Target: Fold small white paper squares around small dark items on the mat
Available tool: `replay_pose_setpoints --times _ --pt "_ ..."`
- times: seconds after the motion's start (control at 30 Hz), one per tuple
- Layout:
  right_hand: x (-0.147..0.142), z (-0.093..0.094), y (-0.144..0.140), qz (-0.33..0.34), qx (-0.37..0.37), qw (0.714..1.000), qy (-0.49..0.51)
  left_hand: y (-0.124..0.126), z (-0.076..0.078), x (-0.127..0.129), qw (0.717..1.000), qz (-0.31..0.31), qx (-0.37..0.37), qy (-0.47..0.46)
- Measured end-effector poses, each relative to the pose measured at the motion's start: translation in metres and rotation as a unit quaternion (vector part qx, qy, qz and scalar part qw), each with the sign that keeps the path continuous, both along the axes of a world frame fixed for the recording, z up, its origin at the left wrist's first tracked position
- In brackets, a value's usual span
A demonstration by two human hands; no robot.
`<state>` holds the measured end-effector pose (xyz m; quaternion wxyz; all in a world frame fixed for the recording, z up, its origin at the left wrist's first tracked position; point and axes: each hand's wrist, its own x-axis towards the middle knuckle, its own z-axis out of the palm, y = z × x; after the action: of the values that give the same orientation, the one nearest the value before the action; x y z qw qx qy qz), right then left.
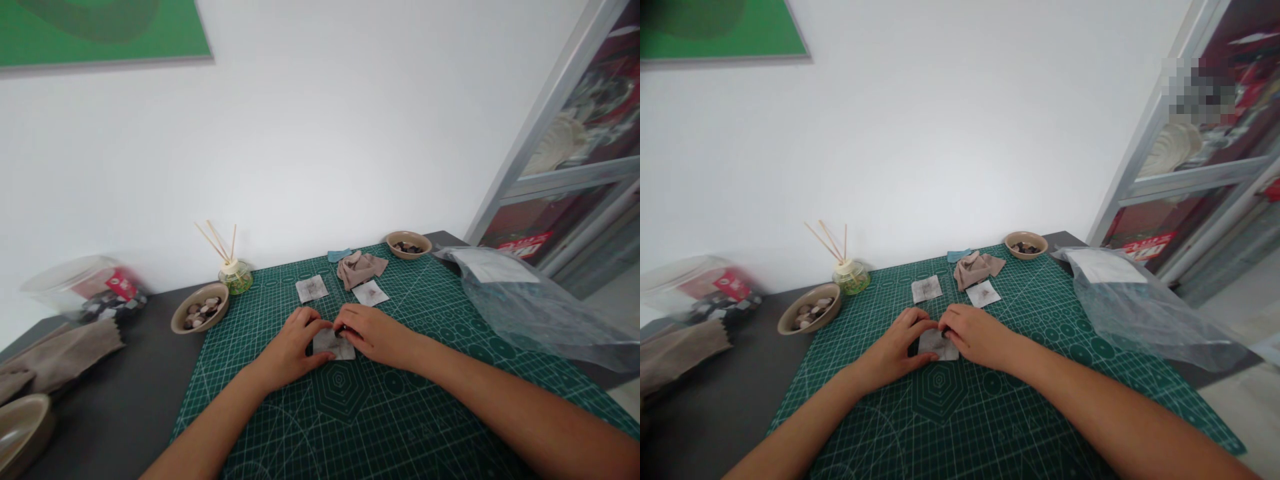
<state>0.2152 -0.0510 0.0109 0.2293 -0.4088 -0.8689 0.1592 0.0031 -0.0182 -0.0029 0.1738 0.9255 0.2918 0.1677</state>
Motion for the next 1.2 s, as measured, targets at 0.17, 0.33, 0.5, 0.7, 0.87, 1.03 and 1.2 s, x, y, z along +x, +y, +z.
replay_pose_setpoints --times 0.17,0.33,0.5,0.7,0.87,1.03,1.2 --pt "0.0001 0.0004 0.0002 -0.003 -0.006 1.000 -0.001 -0.0002 0.0007 0.0004 1.000 0.000 -0.001 -0.006" --pt "0.0006 -0.0013 0.0027 -0.026 0.031 0.999 0.014 -0.0003 -0.0002 -0.0005 1.000 -0.001 0.001 -0.005" --pt "0.0011 -0.0047 0.0042 -0.026 0.051 0.998 -0.012 0.0003 -0.0020 -0.0011 1.000 -0.003 -0.003 -0.005" --pt "0.0016 -0.0056 0.0034 -0.016 0.054 0.998 -0.042 0.0006 -0.0017 -0.0008 1.000 -0.001 0.000 -0.003" --pt "0.0017 -0.0057 0.0028 -0.023 0.057 0.997 -0.054 -0.0005 0.0008 -0.0001 1.000 0.003 0.000 -0.001" --pt "0.0004 -0.0051 0.0023 0.003 0.031 0.999 -0.029 0.0000 -0.0004 0.0003 1.000 0.002 0.004 0.001" --pt "-0.0005 -0.0043 0.0015 0.027 0.028 0.999 -0.017 0.0002 -0.0010 -0.0001 1.000 0.000 0.005 0.000"
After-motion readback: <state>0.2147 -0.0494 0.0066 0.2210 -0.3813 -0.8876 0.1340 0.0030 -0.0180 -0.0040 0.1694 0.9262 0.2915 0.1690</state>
